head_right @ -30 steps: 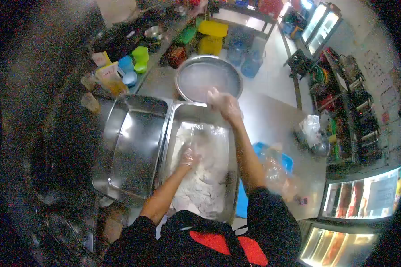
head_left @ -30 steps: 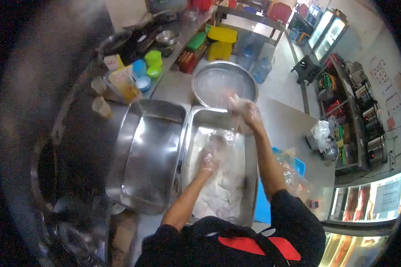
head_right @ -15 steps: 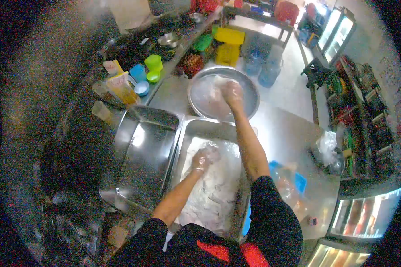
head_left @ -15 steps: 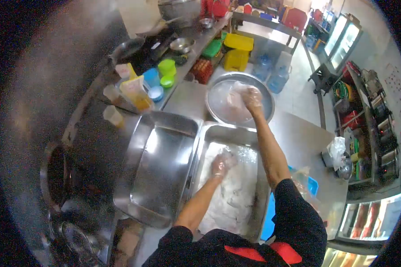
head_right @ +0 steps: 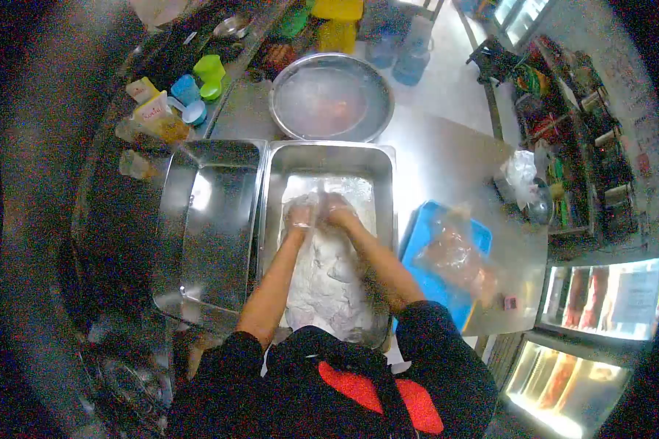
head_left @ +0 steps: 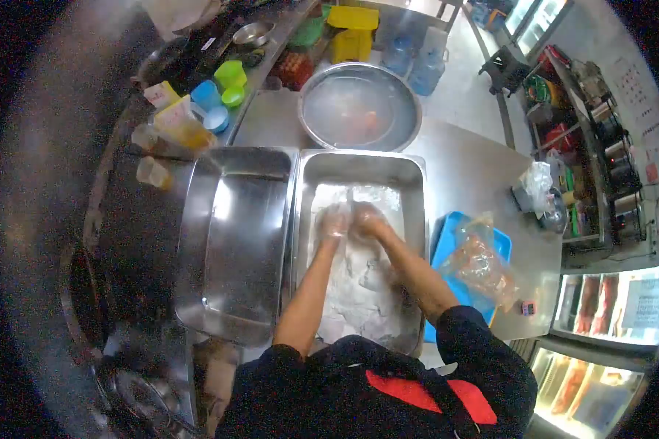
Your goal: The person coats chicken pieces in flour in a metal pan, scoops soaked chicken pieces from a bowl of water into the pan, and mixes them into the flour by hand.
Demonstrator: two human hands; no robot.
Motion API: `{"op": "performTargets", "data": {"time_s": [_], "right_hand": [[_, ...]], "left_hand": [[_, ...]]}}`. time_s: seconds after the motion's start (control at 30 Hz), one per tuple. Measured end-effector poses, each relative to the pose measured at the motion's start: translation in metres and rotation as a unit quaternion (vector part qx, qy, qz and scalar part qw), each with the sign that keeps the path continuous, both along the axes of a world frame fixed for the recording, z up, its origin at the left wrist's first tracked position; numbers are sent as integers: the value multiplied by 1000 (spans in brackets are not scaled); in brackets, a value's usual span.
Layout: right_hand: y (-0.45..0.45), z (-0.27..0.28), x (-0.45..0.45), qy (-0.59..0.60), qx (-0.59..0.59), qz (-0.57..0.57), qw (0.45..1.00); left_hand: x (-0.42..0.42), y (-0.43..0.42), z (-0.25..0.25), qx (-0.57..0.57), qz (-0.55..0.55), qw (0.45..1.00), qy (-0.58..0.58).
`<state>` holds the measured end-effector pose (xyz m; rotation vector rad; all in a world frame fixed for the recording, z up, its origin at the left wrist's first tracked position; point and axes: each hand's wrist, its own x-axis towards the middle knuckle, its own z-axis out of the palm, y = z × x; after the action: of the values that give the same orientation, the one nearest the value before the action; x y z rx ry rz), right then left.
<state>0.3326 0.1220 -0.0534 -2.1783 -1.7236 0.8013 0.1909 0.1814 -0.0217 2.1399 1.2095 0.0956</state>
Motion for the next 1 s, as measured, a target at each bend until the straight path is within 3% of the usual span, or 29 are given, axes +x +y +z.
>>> {"op": "performTargets", "data": {"time_s": [0.07,0.1,0.17,0.2,0.27,0.3,0.33,0.37,0.4,0.5,0.57,0.63,0.7,0.73,0.77,0.87,0.9,0.97,1.0], "right_hand": [[2,111,-23,105,-129,-106,980],[-1,108,-23,214,-34,-147,965],[-25,92,-22,419,140,-214,871],[-23,162,-32,377,26,-226,898],[-45,86,-28,124,219,-140,958],[-41,103,-37,276,224,-228,907],[-38,125,-47,413,247,-319,816],[-41,130,-46,390,237,-297,839],[-47,132,-44,367,226,-275,859],[-56,160,-47,315,110,-270,903],[-50,162,-36,181,52,-254,949],[-36,131,-7,368,114,-242,890],[-6,176,24,273,128,-245,922],[9,210,32,228,134,-248,932],[19,253,23,127,223,-300,919],[95,247,86,199,303,-261,895],[125,221,112,-23,389,-201,899],[192,157,166,-163,387,-166,892],[219,139,184,-80,318,-195,924]], "left_hand": [[-2,6,-3,-225,113,942,-222],[-11,-2,17,-311,141,867,-364],[-14,-1,-1,-305,156,782,-520],[-11,1,-57,-226,147,800,-536],[-10,-11,-5,-352,187,678,-618],[-10,-17,23,-406,211,606,-651],[-13,-18,43,-464,233,548,-657],[-17,-20,48,-519,255,486,-656],[-16,-19,36,-518,239,480,-667],[-32,-44,26,-490,267,493,-668],[-34,-38,29,-462,260,508,-679],[-51,-39,55,-307,179,697,-623],[-82,-50,101,-118,94,836,-527],[-97,-54,119,-15,51,885,-463],[-108,-53,126,90,11,917,-389],[-122,-52,126,198,-193,953,-120],[-124,-49,116,228,-212,947,-82],[-126,-34,77,283,-243,928,-4],[-126,-32,64,136,-170,957,-189]]}}
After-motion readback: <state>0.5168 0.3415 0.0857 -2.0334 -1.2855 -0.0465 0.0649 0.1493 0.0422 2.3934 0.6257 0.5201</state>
